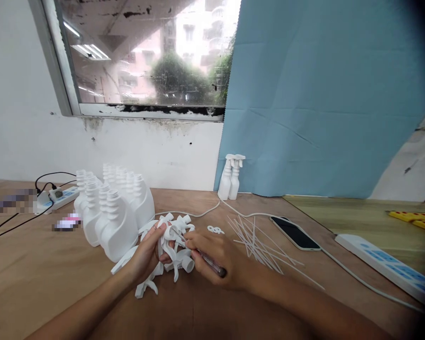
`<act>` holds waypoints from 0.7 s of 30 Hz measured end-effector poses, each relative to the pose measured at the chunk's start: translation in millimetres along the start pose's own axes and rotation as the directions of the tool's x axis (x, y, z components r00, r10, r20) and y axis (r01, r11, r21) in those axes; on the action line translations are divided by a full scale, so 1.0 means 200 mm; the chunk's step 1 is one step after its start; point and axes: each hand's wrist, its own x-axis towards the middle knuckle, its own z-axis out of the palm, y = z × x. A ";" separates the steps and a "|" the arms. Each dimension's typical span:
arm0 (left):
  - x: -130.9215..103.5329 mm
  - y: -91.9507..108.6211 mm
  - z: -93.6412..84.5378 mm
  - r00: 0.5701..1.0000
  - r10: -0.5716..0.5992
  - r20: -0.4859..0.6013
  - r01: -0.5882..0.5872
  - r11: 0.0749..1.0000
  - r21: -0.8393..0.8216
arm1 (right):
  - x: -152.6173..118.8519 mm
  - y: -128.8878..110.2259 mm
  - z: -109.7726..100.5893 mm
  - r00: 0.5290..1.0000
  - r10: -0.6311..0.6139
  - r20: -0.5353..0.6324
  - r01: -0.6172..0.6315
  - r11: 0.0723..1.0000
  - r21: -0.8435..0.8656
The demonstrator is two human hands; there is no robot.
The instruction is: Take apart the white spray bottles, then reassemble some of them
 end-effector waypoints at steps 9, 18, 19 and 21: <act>-0.01 0.00 -0.01 1.000 -0.022 0.007 0.021 0.998 0.055 | -0.03 -0.01 0.01 0.995 0.104 -0.002 -0.103 0.990 0.095; 0.00 -0.03 -0.04 0.998 -0.060 0.031 0.058 0.995 0.083 | -0.03 0.02 0.02 0.976 0.209 0.061 -0.216 0.959 0.184; 0.00 -0.04 -0.04 0.998 -0.056 0.033 0.053 0.995 0.087 | -0.03 0.02 0.02 0.971 0.230 0.071 -0.240 0.948 0.208; 0.00 -0.04 -0.05 0.999 -0.046 0.028 0.043 0.995 0.093 | -0.03 0.02 0.02 0.964 0.253 0.083 -0.266 0.932 0.245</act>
